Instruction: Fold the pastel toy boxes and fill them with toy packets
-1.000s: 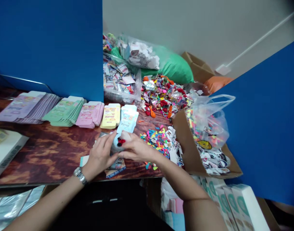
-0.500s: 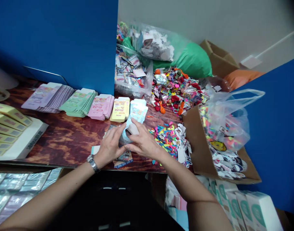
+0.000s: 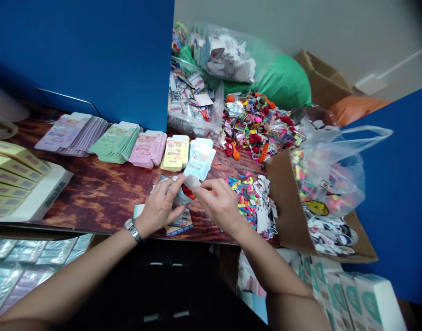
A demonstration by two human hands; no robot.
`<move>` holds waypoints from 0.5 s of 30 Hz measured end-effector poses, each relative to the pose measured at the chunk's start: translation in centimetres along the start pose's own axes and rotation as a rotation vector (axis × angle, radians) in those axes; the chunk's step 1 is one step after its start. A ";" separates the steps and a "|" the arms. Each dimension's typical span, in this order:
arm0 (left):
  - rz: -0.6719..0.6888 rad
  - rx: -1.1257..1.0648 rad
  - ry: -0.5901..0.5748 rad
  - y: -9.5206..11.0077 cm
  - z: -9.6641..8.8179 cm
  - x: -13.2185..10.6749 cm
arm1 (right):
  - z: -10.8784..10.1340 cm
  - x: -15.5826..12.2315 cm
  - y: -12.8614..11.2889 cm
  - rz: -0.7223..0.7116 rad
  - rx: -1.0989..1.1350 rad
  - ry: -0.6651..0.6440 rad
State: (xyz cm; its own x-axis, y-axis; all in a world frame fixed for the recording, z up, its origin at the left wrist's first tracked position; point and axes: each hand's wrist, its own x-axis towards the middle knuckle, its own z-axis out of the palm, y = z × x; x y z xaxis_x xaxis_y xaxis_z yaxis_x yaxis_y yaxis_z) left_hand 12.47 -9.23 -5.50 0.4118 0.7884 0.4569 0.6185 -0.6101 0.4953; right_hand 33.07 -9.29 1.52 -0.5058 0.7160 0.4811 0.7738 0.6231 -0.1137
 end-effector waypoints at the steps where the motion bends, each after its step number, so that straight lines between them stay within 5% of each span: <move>1: 0.011 0.025 -0.005 0.0 0.0 -0.1 | 0.0 0.2 -0.2 -0.015 -0.030 -0.010; 8: -0.099 -0.040 0.032 -0.1 -0.4 0.0 | -0.6 0.1 0.1 0.008 0.111 0.106; 15: -0.054 -0.068 0.002 -0.1 -0.5 0.0 | 0.1 -0.8 0.8 0.057 0.015 -0.084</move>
State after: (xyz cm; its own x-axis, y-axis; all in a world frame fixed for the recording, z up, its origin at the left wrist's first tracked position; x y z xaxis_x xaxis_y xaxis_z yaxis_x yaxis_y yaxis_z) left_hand 12.08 -9.26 -5.17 0.3776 0.8204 0.4294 0.5932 -0.5704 0.5681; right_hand 34.00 -9.35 0.99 -0.4917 0.7738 0.3994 0.7967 0.5849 -0.1523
